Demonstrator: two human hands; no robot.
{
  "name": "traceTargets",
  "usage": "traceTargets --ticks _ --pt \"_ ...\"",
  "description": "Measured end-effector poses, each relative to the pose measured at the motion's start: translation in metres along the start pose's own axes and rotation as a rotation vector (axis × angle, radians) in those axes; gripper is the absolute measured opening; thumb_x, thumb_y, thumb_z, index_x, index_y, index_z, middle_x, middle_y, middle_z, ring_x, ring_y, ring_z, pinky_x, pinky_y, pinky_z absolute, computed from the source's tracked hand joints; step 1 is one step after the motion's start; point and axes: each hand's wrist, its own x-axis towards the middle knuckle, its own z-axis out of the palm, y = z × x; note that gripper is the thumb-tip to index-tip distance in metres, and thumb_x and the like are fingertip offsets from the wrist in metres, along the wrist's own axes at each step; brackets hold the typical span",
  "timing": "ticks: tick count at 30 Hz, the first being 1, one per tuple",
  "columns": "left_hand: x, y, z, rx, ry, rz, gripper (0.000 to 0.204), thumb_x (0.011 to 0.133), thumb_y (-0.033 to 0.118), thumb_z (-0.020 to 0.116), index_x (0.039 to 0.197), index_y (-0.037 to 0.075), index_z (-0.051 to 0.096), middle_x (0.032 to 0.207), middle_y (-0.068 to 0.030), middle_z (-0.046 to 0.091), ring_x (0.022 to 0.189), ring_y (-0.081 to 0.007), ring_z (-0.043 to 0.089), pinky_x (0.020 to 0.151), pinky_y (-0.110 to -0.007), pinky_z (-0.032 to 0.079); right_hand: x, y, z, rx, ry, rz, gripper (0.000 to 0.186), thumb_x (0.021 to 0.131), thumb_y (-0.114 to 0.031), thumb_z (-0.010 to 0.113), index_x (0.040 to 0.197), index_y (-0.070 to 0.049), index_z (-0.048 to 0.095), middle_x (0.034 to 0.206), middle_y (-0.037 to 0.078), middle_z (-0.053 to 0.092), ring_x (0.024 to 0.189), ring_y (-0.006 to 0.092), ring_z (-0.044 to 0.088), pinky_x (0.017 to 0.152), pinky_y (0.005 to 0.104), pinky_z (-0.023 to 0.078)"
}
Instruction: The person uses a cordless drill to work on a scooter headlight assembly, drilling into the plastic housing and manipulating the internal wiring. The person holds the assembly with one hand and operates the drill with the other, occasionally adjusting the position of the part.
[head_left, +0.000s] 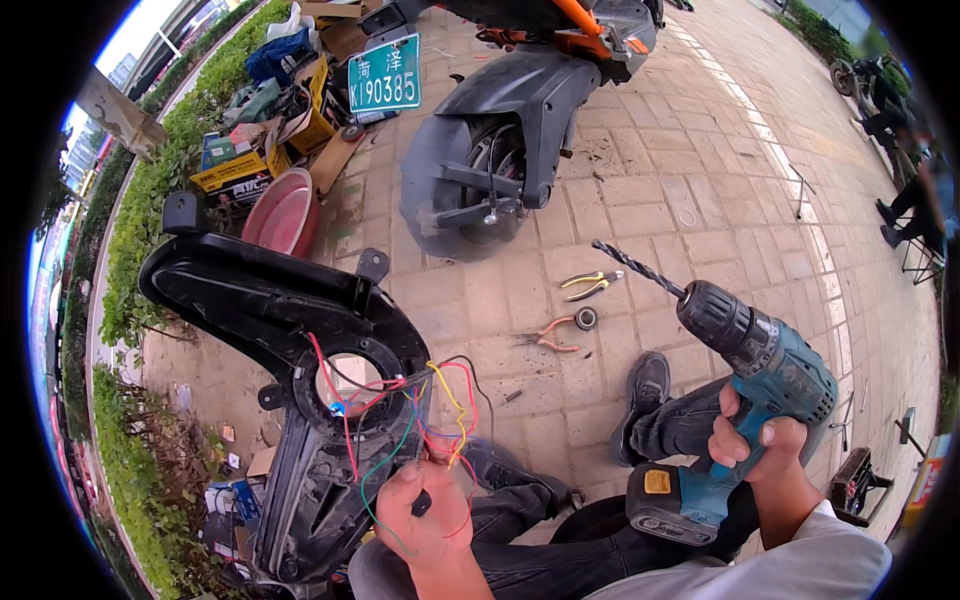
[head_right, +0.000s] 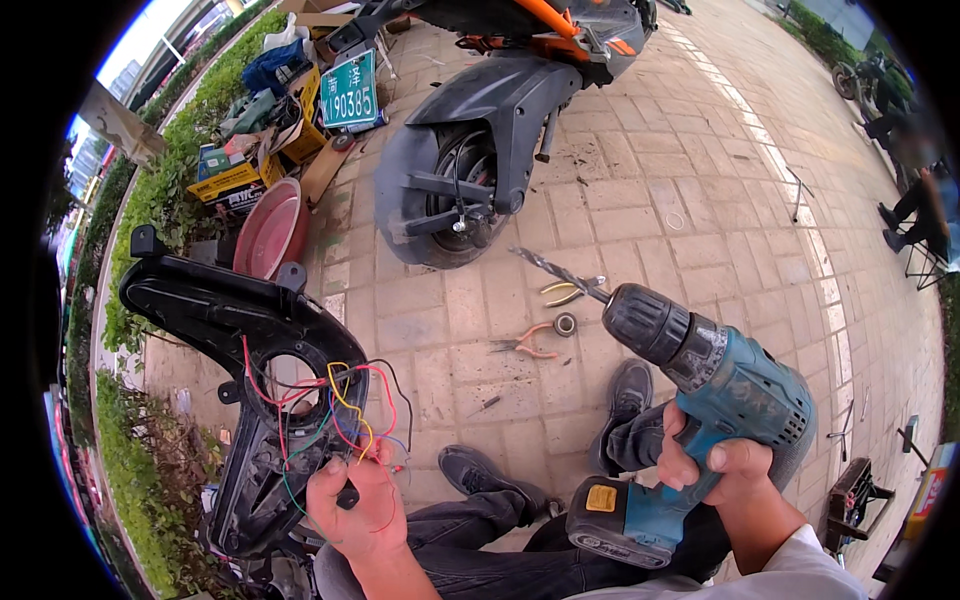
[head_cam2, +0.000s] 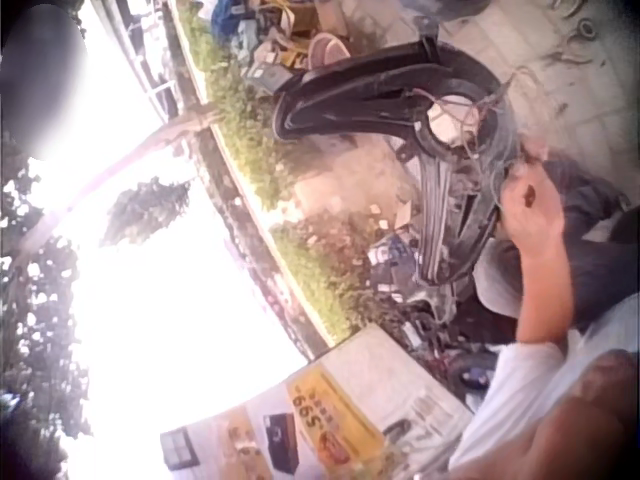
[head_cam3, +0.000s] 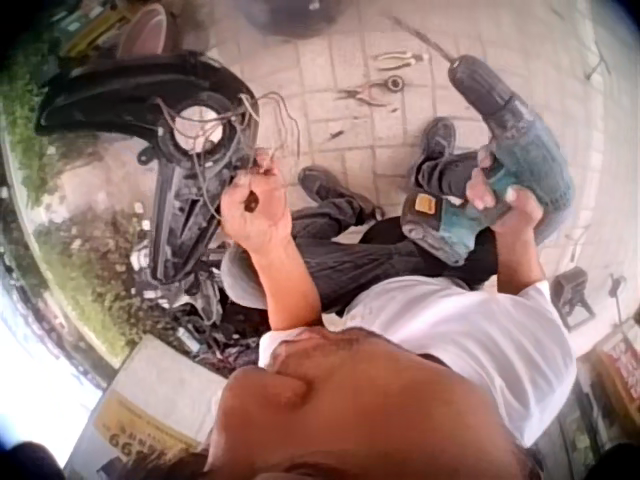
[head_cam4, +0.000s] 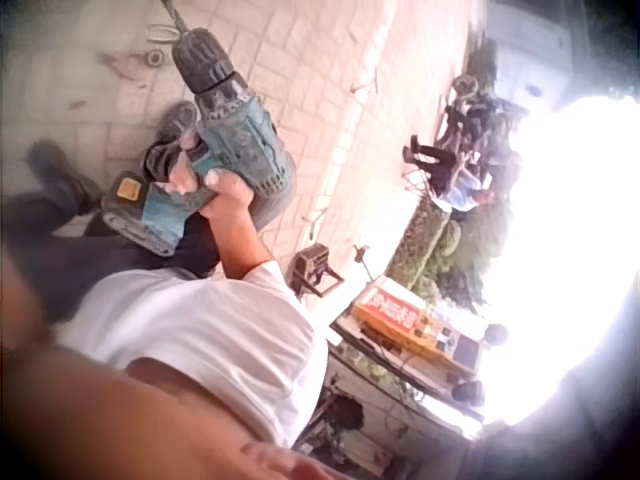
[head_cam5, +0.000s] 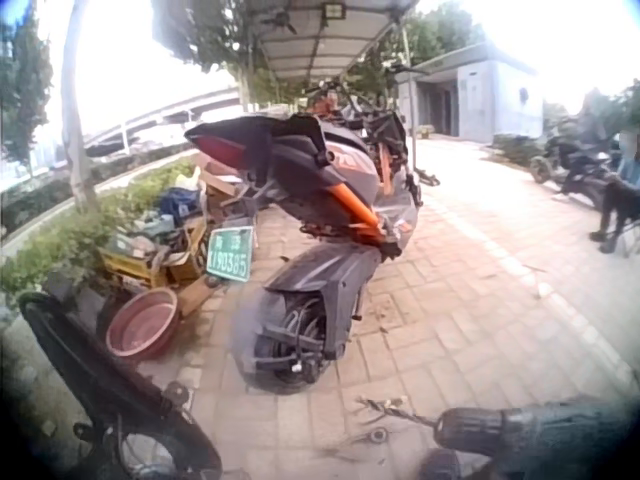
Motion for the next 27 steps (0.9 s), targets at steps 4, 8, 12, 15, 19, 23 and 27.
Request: traceTargets --ticks 4,8,12,15,19,23,27 --pt "-0.005 0.006 0.005 -0.106 -0.068 0.04 0.024 0.074 0.01 0.054 0.094 -0.001 0.048 0.094 -0.0191 0.053 0.081 -0.0232 0.051 0.07 -0.039 0.041 0.009 0.005 0.006 0.034 0.304 -0.093 0.054 0.062 -0.012 0.061 0.111 0.0 0.042 0.096 0.011 0.048 0.054 0.0178 0.047 0.052 0.0349 0.04" --pt "-0.012 -0.024 -0.033 -0.26 0.161 0.192 0.03 0.078 -0.008 0.055 0.102 0.008 0.045 0.107 -0.0241 0.049 0.089 -0.0374 0.054 0.076 -0.054 0.048 0.012 0.009 0.005 -0.015 0.293 -0.068 0.054 0.063 -0.013 0.06 0.112 0.0 0.042 0.098 0.011 0.047 0.055 0.0176 0.047 0.052 0.0345 0.04" --pt "-0.001 -0.034 -0.046 -0.118 -0.131 0.092 0.028 0.074 -0.005 0.053 0.099 0.007 0.053 0.113 -0.0172 0.049 0.103 -0.0341 0.05 0.091 -0.058 0.038 0.009 0.007 0.008 -0.01 0.256 -0.009 0.052 0.063 -0.012 0.061 0.111 -0.001 0.043 0.098 0.012 0.048 0.057 0.0177 0.048 0.055 0.0347 0.041" --pt "0.001 -0.016 0.001 -0.266 -0.059 -0.156 0.022 0.07 -0.001 0.051 0.092 0.001 0.054 0.098 -0.0113 0.053 0.091 -0.0228 0.052 0.091 -0.048 0.039 0.005 0.006 0.01 -0.022 0.271 -0.045 0.052 0.063 -0.01 0.061 0.112 -0.001 0.044 0.099 0.013 0.049 0.059 0.0186 0.049 0.056 0.0353 0.042" --pt "-0.003 -0.02 0.0 -0.11 -0.255 -0.004 0.014 0.073 -0.009 0.05 0.078 0.003 0.054 0.077 -0.0081 0.053 0.071 -0.0149 0.049 0.074 -0.036 0.047 0.001 0.004 0.011 -0.033 0.235 -0.059 0.052 0.064 -0.009 0.061 0.112 -0.001 0.044 0.099 0.013 0.05 0.06 0.019 0.05 0.057 0.0353 0.043" --pt "-0.007 -0.024 -0.003 0.128 -0.272 0.074 0.019 0.072 -0.011 0.052 0.082 0.005 0.053 0.075 -0.0053 0.051 0.069 -0.0122 0.045 0.073 -0.032 0.045 -0.004 0.001 0.012 -0.03 0.212 -0.089 0.051 0.065 -0.009 0.06 0.112 -0.001 0.044 0.099 0.013 0.05 0.061 0.019 0.051 0.058 0.0352 0.043" --pt "-0.006 -0.018 0.007 -0.225 -0.203 -0.239 0.039 0.067 -0.009 0.052 0.103 0.005 0.052 0.085 -0.0082 0.058 0.073 -0.0196 0.056 0.07 -0.036 0.049 -0.007 -0.001 0.013 -0.039 0.227 -0.131 0.053 0.066 -0.008 0.058 0.116 -0.004 0.041 0.1 0.012 0.048 0.062 0.0174 0.049 0.058 0.0336 0.042"
